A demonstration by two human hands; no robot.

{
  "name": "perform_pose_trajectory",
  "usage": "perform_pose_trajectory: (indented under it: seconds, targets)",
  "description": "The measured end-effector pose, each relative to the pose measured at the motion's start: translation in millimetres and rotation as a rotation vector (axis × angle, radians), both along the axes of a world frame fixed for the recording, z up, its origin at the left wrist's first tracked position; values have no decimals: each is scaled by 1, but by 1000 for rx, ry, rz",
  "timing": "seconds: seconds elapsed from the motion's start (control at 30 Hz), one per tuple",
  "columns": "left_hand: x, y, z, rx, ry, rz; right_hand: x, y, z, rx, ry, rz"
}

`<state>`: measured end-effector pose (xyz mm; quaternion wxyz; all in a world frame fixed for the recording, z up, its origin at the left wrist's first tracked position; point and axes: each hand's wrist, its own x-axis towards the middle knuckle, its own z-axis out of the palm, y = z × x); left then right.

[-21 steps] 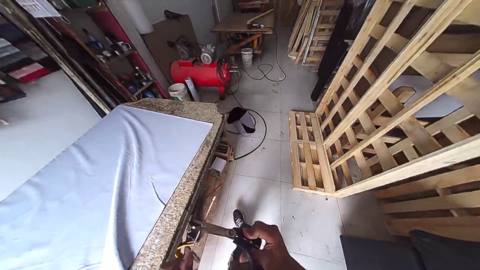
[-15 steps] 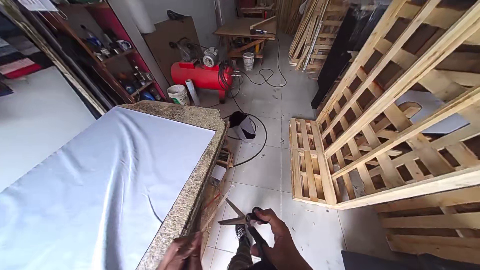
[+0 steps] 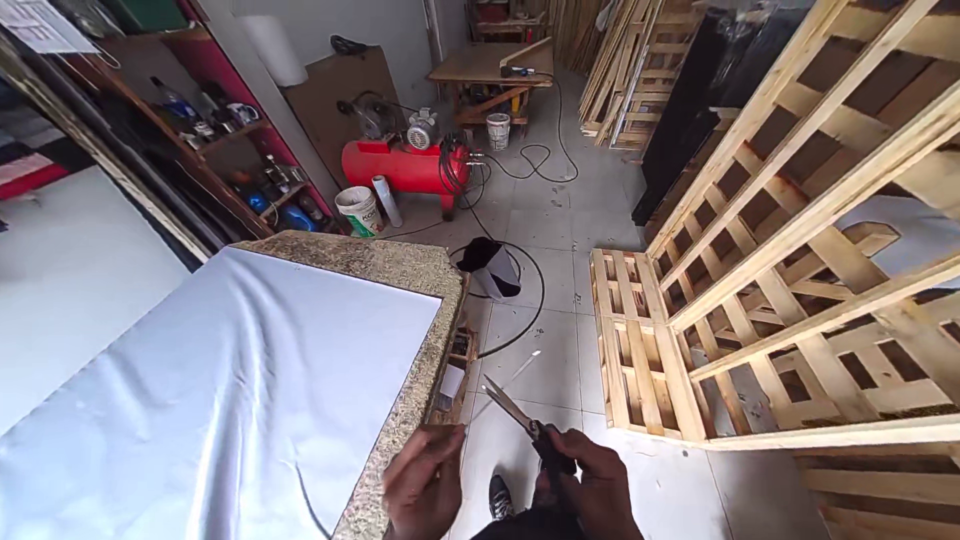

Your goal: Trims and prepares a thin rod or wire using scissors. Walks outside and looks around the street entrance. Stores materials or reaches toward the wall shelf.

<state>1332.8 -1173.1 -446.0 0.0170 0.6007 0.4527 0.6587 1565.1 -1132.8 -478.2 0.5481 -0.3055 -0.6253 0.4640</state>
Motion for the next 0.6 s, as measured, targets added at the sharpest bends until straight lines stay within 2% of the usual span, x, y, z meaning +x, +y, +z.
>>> perform_pose_trajectory:
  seconds: [0.07, 0.13, 0.27, 0.33, 0.4, 0.47, 0.6]
  targets:
    - [-22, 22, 10, 41, -6, 73, 5, 13, -3, -61, 62, -32]
    - [-28, 37, 13, 34, 13, 68, 6, 32, -7, -89, 53, -20]
    - [8, 64, -8, -92, 80, -28, -6, 81, -8, -11, -74, 90]
    - [6, 87, -8, -76, 28, 50, -6, 104, -9, -66, 25, 64]
    - [-17, 116, 5, -26, 9, 179, 3, 134, -13, -108, 109, 78]
    - [-24, 144, 14, 4, 19, 251, 12, 168, -15, -119, 89, 89]
    - [25, 196, 0, -100, 82, 80, 18, 239, -6, -8, -76, 206]
